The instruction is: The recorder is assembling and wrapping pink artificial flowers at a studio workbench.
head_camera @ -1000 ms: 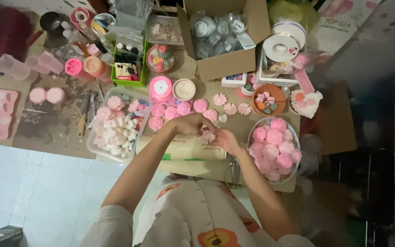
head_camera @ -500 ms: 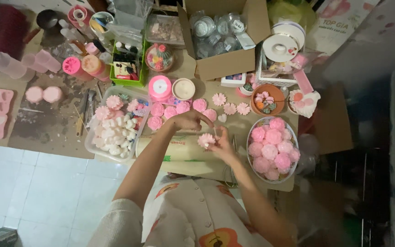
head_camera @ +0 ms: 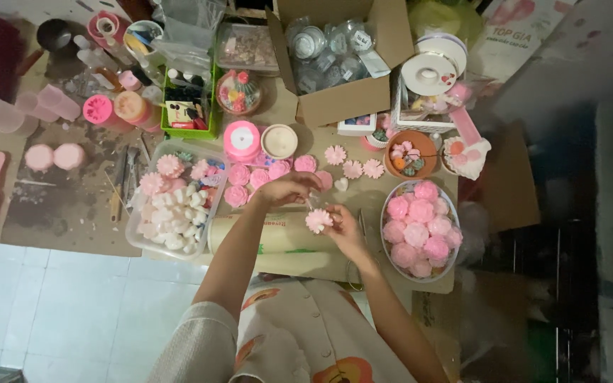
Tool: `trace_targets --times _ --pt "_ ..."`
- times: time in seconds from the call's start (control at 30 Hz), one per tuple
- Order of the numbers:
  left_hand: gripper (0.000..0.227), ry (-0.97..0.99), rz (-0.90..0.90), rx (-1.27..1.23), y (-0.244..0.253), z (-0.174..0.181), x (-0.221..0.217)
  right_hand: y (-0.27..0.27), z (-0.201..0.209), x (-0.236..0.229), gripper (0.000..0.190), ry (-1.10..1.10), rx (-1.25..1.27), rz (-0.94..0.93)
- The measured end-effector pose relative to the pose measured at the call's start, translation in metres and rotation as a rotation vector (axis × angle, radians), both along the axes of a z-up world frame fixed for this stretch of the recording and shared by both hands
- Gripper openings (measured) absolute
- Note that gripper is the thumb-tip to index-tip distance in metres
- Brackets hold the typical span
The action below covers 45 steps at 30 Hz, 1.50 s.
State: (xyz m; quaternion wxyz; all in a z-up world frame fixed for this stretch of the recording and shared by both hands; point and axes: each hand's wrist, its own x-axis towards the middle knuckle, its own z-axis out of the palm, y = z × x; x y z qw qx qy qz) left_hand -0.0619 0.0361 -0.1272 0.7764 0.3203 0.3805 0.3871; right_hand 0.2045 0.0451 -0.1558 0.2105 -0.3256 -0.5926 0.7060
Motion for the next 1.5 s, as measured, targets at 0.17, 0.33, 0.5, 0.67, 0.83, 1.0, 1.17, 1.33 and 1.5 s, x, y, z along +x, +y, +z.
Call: trace_targets --times 0.17,0.33,0.5,0.67,0.83,1.0,1.17,1.33,1.5 --pt "0.056 -0.020 0.083 -0.026 -0.006 0.011 -0.007 -0.003 0.018 -0.002 0.043 0.093 -0.092 -0.026" --pt "0.041 0.095 0.144 -0.026 -0.019 -0.025 0.001 -0.003 0.020 -0.003 0.043 0.112 -0.170 -0.055" --pt "0.024 0.243 0.206 -0.059 -0.041 -0.038 0.015 -0.005 0.027 -0.002 0.038 0.087 -0.146 -0.044" --pt "0.017 0.185 0.319 -0.048 -0.038 -0.046 0.023 -0.007 0.024 0.000 0.044 0.087 -0.223 -0.089" --pt "0.015 0.175 0.408 -0.029 -0.036 -0.074 0.039 -0.003 0.001 0.006 0.041 0.031 -0.291 -0.096" --pt "0.022 0.319 0.331 -0.126 -0.030 -0.075 0.054 -0.001 -0.004 0.007 0.041 0.039 -0.414 -0.113" --pt "0.025 0.351 0.163 -0.163 -0.019 -0.075 0.047 -0.001 -0.031 0.010 0.039 0.067 -0.319 -0.149" --pt "0.023 0.343 0.016 -0.154 -0.005 -0.103 0.041 -0.002 -0.002 0.003 0.035 -0.014 -0.176 -0.107" --pt "0.017 0.288 -0.102 -0.239 0.001 -0.102 0.036 0.002 -0.039 0.009 0.035 0.040 -0.090 -0.133"
